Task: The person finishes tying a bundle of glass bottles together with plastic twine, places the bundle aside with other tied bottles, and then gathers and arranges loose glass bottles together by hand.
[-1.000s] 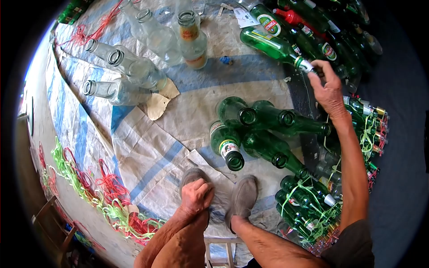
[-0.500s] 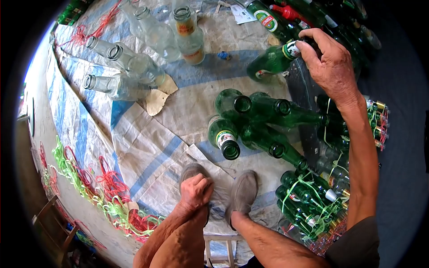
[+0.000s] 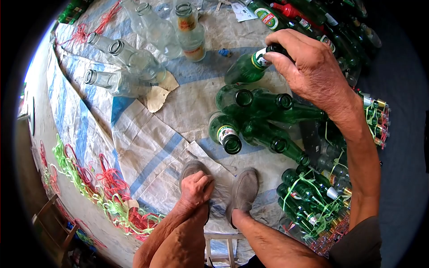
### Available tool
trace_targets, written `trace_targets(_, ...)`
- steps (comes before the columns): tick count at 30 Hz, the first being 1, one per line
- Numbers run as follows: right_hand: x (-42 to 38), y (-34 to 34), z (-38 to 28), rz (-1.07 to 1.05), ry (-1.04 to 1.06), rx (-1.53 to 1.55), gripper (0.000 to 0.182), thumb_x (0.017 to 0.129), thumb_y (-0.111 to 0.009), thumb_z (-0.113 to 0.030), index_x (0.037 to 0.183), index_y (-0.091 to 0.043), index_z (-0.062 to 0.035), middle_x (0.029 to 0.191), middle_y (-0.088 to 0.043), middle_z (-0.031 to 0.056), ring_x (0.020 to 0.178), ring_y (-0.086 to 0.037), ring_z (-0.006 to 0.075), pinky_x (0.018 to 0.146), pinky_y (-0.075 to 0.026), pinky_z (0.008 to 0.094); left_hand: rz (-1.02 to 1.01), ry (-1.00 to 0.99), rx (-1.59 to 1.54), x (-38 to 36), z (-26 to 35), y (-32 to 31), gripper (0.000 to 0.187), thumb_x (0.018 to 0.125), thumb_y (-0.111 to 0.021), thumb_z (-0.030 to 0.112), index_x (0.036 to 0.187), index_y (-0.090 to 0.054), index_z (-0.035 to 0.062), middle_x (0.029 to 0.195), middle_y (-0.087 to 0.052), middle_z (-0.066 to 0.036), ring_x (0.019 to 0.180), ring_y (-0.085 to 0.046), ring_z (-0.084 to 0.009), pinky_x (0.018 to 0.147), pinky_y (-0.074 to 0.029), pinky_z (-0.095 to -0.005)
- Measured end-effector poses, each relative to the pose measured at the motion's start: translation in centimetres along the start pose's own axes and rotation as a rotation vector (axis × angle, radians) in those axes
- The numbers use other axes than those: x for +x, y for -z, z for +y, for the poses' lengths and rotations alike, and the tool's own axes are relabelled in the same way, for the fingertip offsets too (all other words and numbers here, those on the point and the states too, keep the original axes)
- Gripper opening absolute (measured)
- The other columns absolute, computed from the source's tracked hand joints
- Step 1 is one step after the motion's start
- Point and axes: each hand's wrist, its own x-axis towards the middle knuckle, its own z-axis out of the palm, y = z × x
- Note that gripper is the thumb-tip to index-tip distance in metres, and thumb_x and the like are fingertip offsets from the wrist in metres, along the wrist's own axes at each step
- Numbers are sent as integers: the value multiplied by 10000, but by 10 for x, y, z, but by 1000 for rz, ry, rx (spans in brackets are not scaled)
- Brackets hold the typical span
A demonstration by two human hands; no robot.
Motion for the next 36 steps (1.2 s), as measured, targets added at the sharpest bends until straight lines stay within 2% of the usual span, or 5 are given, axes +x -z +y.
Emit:
trace_targets(10,4,-2,-5,-56,85,29,217,983,-743,-83,1172,-680,2,1058,-715,170,920,-717,382,794,-565,414,1,3,-10,-1,-1,0,196,766,-828,105,937,-732,113,812,-614,-60,699,-663,-284,613,-540,-400)
trace_targets(28,10,-2,-7,-77,117,58,217,981,-750,-92,1158,-680,13,1021,-710,167,872,-701,374,778,-555,423,16,6,-17,-1,-2,-1,199,769,-838,106,940,-736,114,794,-601,-60,681,-659,-286,600,-533,-404)
trace_targets(36,11,-2,-7,-140,72,122,296,966,-799,-161,1190,-682,-7,1007,-711,149,829,-682,296,755,-536,384,17,2,-17,0,-1,-1,201,763,-839,96,934,-734,112,793,-607,-63,682,-661,-290,606,-540,-401)
